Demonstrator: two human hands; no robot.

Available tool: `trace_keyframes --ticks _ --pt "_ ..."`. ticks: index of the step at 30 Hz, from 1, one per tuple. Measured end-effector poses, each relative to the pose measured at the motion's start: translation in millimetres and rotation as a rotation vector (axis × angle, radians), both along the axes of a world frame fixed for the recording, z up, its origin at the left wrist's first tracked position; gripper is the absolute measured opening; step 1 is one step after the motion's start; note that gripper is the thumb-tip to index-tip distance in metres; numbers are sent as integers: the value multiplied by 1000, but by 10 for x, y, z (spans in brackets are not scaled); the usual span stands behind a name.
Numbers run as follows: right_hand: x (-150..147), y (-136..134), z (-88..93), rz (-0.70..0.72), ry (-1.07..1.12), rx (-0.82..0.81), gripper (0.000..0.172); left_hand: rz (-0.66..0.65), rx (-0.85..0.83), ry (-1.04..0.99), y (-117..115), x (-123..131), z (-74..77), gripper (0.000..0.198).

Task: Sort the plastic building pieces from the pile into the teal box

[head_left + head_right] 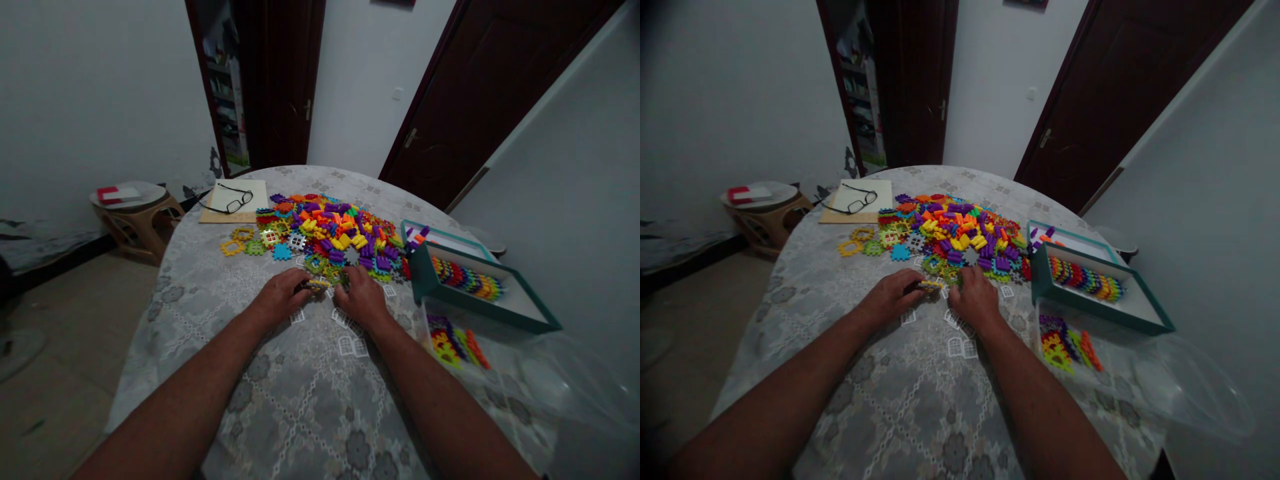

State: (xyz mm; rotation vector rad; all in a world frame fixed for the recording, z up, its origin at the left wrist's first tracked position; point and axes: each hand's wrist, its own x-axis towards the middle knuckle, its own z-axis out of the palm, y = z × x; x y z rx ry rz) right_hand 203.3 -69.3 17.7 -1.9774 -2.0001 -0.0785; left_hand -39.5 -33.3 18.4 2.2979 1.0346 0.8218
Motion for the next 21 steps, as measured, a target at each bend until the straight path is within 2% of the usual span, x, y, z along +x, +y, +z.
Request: trace_keyframes --ticks 7,13,17,21 --pt "54 62 -87 53 -17 91 19 -10 -8 -2 10 -8 -10 13" --pt "122 129 -124 40 123 300 25 7 -5 17 9 -6 14 11" --pt "51 87 -115 214 195 332 26 38 -20 1 -4 -4 40 13" --pt "-48 26 -105 409 200 194 26 76 -37 -43 -17 -12 35 29"
